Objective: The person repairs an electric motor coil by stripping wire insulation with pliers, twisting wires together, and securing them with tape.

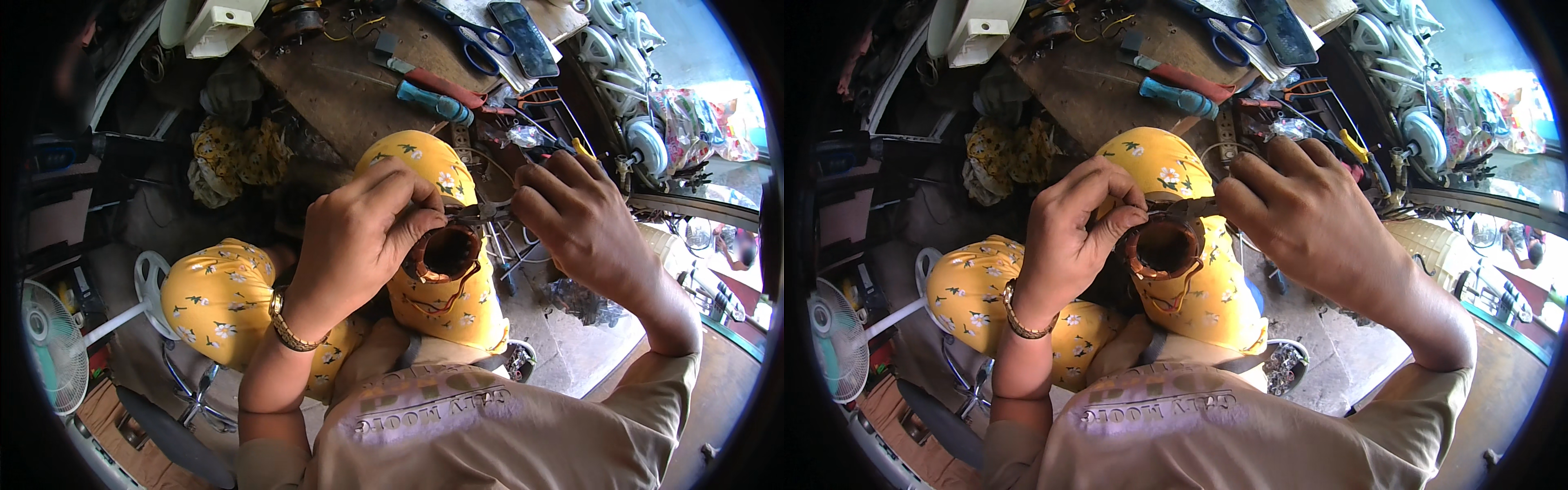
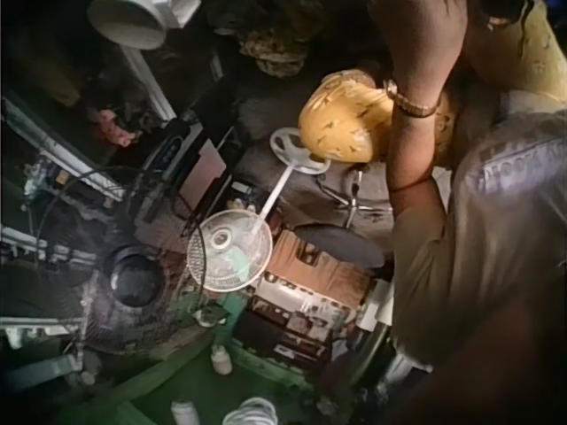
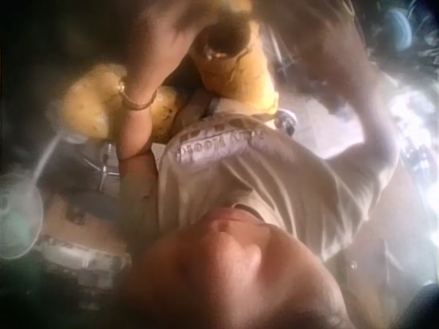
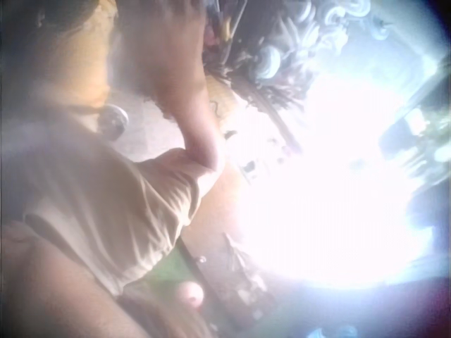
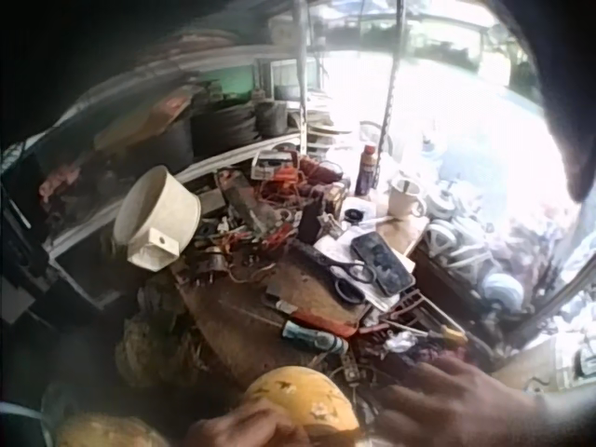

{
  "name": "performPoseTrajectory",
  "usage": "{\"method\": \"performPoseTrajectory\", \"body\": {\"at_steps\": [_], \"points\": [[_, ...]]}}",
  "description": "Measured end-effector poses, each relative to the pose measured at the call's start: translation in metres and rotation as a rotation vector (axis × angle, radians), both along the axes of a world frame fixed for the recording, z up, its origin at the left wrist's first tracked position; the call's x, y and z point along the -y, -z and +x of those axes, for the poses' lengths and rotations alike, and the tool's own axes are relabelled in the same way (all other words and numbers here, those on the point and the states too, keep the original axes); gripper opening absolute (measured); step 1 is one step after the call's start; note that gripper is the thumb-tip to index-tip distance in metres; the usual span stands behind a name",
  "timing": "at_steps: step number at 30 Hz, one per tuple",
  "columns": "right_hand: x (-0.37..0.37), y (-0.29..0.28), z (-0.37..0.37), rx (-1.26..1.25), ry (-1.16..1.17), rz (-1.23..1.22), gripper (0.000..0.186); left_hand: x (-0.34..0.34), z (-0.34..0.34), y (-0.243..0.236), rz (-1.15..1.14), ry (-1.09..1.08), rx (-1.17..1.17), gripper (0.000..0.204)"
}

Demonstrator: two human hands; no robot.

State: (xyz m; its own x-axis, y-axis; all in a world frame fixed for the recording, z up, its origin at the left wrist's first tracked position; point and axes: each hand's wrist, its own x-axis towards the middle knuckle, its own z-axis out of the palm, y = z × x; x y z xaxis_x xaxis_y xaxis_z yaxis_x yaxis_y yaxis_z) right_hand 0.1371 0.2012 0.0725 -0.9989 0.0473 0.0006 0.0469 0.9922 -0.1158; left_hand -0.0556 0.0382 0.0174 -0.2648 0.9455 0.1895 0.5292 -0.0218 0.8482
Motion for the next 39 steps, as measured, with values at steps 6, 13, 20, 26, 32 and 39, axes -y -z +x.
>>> {"method": "performPoseTrajectory", "body": {"at_steps": [6,13,20,26,32,39], "points": [[-0.007,0.001,-0.004,-0.002,-0.042,-0.054,0.017,0.0,0.001,0.0,0.009,0.002,0.014,0.021],[-0.02,0.022,-0.005,-0.042,-0.098,-0.207,0.019,0.003,0.001,-0.003,-0.004,0.03,0.086,0.015],[-0.017,0.034,-0.001,-0.11,-0.065,-0.323,0.02,0.002,0.003,0.0,0.009,0.038,0.045,0.011],[-0.024,0.038,-0.004,-0.03,-0.09,-0.503,0.022,0.0,0.006,0.006,0.059,0.017,0.051,0.01],[-0.02,0.033,-0.002,-0.024,0.037,-0.537,0.023,0.002,0.007,0.006,0.069,-0.001,0.035,0.011],[-0.019,0.03,-0.006,-0.059,-0.047,-0.353,0.029,0.0,0.01,0.007,0.095,-0.003,0.035,0.01]]}}
